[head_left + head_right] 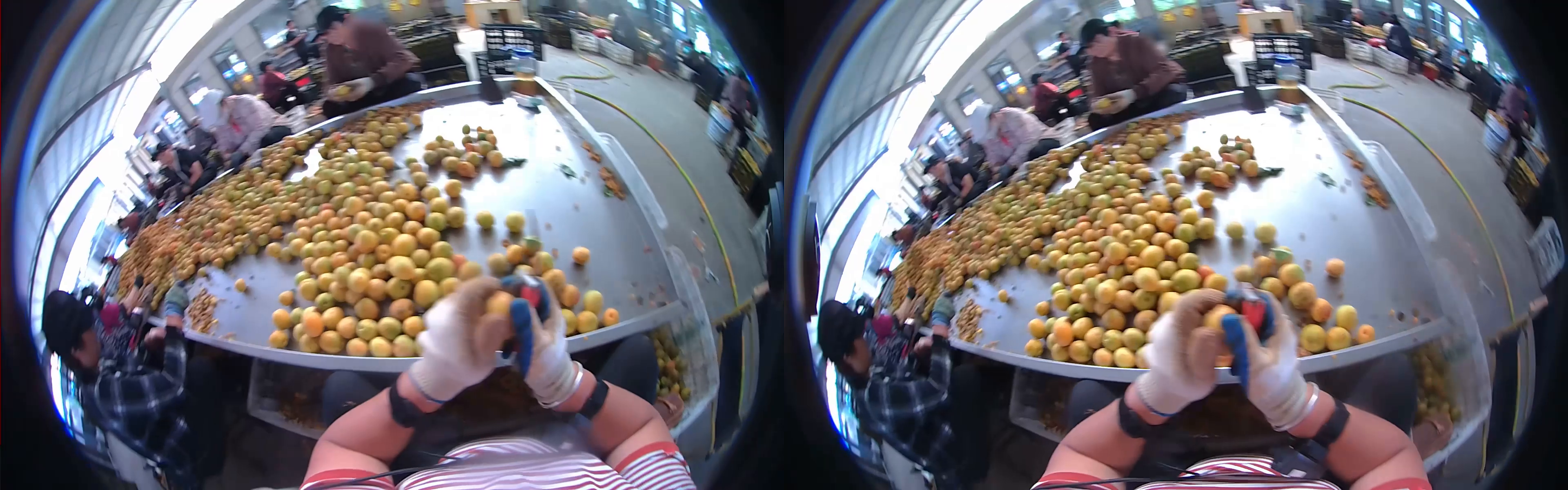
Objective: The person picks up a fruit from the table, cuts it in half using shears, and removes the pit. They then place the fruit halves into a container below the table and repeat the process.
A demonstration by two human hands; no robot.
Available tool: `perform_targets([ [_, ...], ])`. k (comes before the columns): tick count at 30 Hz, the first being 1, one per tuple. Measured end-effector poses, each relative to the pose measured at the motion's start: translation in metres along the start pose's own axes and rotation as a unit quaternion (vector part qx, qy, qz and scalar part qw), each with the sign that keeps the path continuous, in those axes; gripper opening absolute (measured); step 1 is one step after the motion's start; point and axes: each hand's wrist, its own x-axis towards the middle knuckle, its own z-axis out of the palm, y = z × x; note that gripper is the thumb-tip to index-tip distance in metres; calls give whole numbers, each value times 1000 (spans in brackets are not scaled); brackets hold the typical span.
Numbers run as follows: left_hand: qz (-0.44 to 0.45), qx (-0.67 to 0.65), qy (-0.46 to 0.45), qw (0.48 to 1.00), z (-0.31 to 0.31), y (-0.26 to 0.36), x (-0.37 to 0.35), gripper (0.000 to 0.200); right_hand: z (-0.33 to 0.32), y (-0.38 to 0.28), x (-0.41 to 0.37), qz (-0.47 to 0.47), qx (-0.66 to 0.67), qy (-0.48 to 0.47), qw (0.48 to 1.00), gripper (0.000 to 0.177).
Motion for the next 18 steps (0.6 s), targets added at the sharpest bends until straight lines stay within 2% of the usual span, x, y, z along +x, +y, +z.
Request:
perform_targets([
  [2, 47, 80, 7, 996, 1, -1, 2, 42, 0, -3, -3, 13, -40, 28, 999, 21],
  [3, 37, 71, -4, 997, 1, -2, 1, 41, 4, 0, -2, 0, -14, 63, 998, 20],
  [6, 20, 57, -18, 998, 4, 0, -2, 36, -10, 18, 0, -19, -85, 99, 991, 14],
  [9, -28, 30, -22, 999, 9, 4, -8, 31, -13, 24, -1, -26, -77, 103, 991, 14],
  [11, -135, -51, -49, 988, 11, 10, -9, 27, -12, 26, 0, -23, -56, 111, 992, 14],
  [13, -153, -59, -55, 985, 13, 9, -11, 27, -14, 28, 0, -75, -94, 114, 986, 13],
  [18, -177, -84, -53, 979, 21, 4, -16, 26, -32, 38, 2, -123, -165, 75, 976, 17],
])
